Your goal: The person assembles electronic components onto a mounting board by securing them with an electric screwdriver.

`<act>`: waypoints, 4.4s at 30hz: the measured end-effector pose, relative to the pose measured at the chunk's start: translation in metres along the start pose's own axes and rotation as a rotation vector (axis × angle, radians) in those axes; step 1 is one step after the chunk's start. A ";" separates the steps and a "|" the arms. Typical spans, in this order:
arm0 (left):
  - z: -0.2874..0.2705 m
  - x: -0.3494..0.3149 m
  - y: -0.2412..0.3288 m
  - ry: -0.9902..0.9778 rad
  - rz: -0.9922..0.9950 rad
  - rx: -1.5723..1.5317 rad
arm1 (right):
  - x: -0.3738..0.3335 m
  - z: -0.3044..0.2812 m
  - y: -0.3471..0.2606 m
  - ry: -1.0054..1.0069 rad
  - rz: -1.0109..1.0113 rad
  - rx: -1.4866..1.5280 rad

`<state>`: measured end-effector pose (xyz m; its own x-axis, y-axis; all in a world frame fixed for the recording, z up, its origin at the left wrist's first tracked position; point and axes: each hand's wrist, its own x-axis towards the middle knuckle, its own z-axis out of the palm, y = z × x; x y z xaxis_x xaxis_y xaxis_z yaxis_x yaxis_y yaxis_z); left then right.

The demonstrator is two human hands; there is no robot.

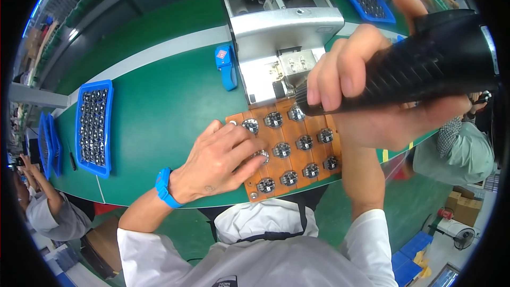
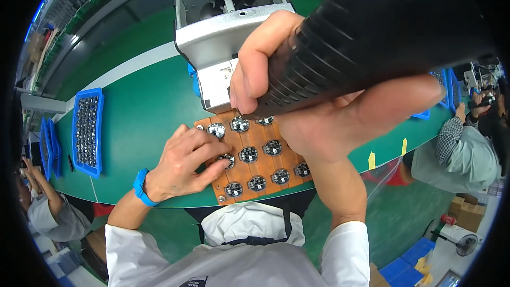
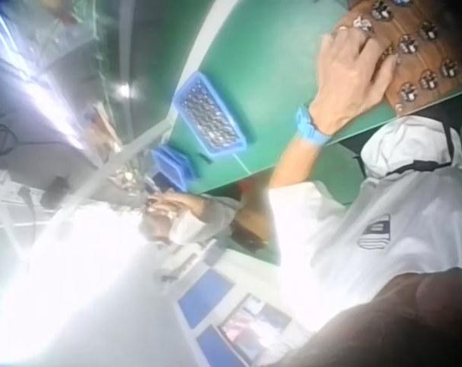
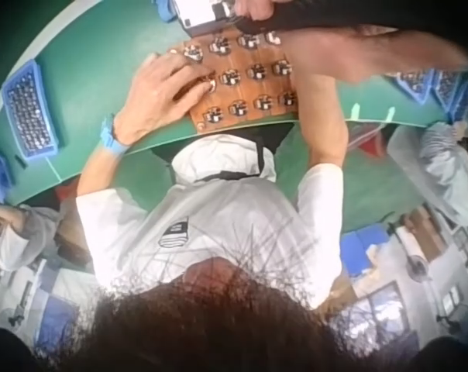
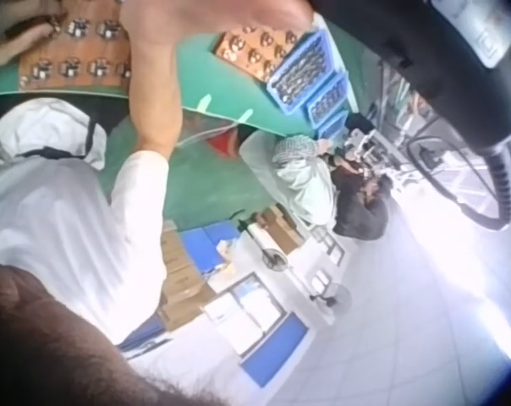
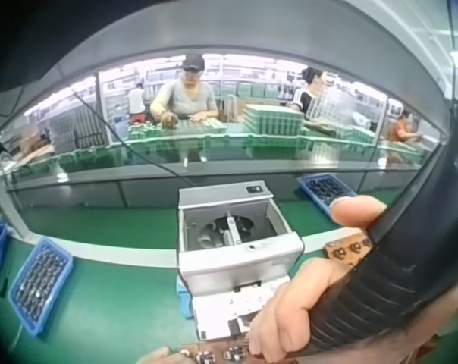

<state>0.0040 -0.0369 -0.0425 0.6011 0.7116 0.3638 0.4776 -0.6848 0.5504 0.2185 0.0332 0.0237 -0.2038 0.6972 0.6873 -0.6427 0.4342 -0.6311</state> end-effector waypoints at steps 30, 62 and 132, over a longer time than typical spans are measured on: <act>-0.001 0.001 0.000 -0.046 -0.033 0.034 | 0.006 -0.016 -0.020 -0.146 0.281 -0.392; -0.009 -0.014 -0.006 0.126 0.200 0.108 | 0.006 0.034 0.008 0.387 0.100 -0.711; -0.009 -0.016 -0.009 -0.105 0.193 0.062 | -0.054 0.037 -0.001 -0.164 0.680 -0.100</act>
<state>-0.0159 -0.0413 -0.0462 0.7472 0.5485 0.3754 0.3842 -0.8173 0.4295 0.2026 -0.0264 0.0006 -0.6498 0.7411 0.1692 -0.2642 -0.0115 -0.9644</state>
